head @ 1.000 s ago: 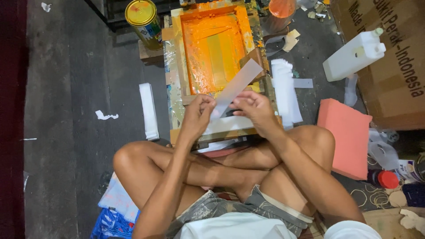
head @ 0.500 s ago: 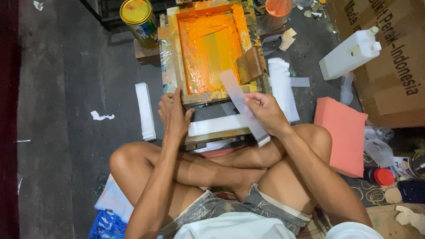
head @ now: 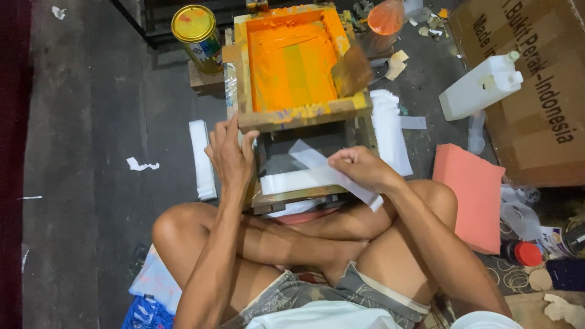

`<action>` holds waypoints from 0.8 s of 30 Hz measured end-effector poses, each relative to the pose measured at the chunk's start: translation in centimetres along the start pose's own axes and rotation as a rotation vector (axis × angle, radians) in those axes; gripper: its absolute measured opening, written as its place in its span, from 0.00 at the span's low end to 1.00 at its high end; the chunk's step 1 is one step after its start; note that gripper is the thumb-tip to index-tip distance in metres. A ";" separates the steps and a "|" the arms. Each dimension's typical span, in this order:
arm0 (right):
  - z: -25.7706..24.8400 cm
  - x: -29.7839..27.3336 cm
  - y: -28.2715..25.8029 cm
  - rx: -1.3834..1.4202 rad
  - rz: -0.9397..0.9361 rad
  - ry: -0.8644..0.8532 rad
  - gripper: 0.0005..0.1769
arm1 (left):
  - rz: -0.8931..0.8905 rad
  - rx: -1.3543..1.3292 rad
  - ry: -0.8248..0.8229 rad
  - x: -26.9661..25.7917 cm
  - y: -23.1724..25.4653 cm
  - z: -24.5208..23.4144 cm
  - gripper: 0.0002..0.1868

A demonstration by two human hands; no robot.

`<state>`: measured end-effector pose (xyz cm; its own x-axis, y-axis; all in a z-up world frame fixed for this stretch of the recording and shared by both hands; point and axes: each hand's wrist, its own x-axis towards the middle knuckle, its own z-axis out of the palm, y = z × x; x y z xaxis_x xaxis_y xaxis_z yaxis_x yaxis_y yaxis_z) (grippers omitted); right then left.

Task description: The person sits on the floor and places a white rectangular sheet onto a wooden screen printing frame. They then use a squeegee to spread orange ink across the screen, repeatedly rolling it back and forth to ensure even coverage.

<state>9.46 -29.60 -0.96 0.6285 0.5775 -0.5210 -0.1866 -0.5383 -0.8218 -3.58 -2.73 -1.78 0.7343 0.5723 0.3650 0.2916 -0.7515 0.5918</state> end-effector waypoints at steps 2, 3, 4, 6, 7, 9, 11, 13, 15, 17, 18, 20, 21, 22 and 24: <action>0.4 0.5 -0.3 0.034 -0.035 0.062 0.13 | 0.020 -0.012 0.050 1.2 0.6 -0.2 0.29; 0.6 0.8 -0.5 0.068 -0.068 0.127 0.13 | 0.041 -0.027 0.099 1.8 0.9 -0.2 0.29; 0.9 1.2 -0.5 0.071 -0.071 0.128 0.13 | 0.045 -0.025 0.100 2.2 0.8 -0.1 0.29; 1.4 1.9 -0.5 0.153 -0.077 0.220 0.11 | 0.058 -0.038 0.150 2.9 0.7 0.2 0.29; 1.6 2.7 0.5 0.154 -0.078 0.221 0.11 | 0.060 -0.038 0.150 3.3 0.7 0.2 0.29; 2.0 4.3 2.4 0.208 -0.061 0.264 0.12 | 0.053 -0.056 0.174 3.8 0.6 0.3 0.28; 2.1 5.4 3.0 0.187 -0.081 0.284 0.13 | 0.056 -0.075 0.188 4.4 1.0 0.0 0.28; 2.1 6.5 2.8 0.164 -0.106 0.301 0.15 | 0.058 -0.092 0.208 5.3 1.4 -0.3 0.28; 2.0 7.3 2.1 0.045 -0.198 0.375 0.25 | 0.076 -0.123 0.251 6.2 1.8 -0.5 0.28; 2.0 6.7 0.7 -0.196 -0.268 0.471 0.26 | 0.070 -0.134 0.252 6.8 2.2 -1.0 0.26; 1.8 6.5 -0.2 -0.444 -0.340 0.567 0.27 | 0.064 -0.150 0.260 7.3 2.6 -1.2 0.25; 3.9 6.2 0.7 -0.556 -0.418 0.530 0.18 | 0.066 -0.160 0.250 7.5 2.6 -1.5 0.25; 5.0 6.0 1.3 -0.670 -0.492 0.487 0.12 | 0.063 -0.170 0.238 7.5 2.6 -1.6 0.24; 5.1 5.7 1.9 -0.671 -0.490 0.485 0.12 | 0.061 -0.170 0.238 7.5 2.6 -1.5 0.24; 5.5 4.9 3.2 -0.944 -0.572 0.484 0.13 | 0.064 -0.181 0.259 7.6 2.5 -1.3 0.24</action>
<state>7.77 -25.07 -7.42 0.6958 0.6978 0.1701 0.7102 -0.6332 -0.3075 1.94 0.20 3.40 0.5602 0.6077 0.5630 0.1185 -0.7314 0.6716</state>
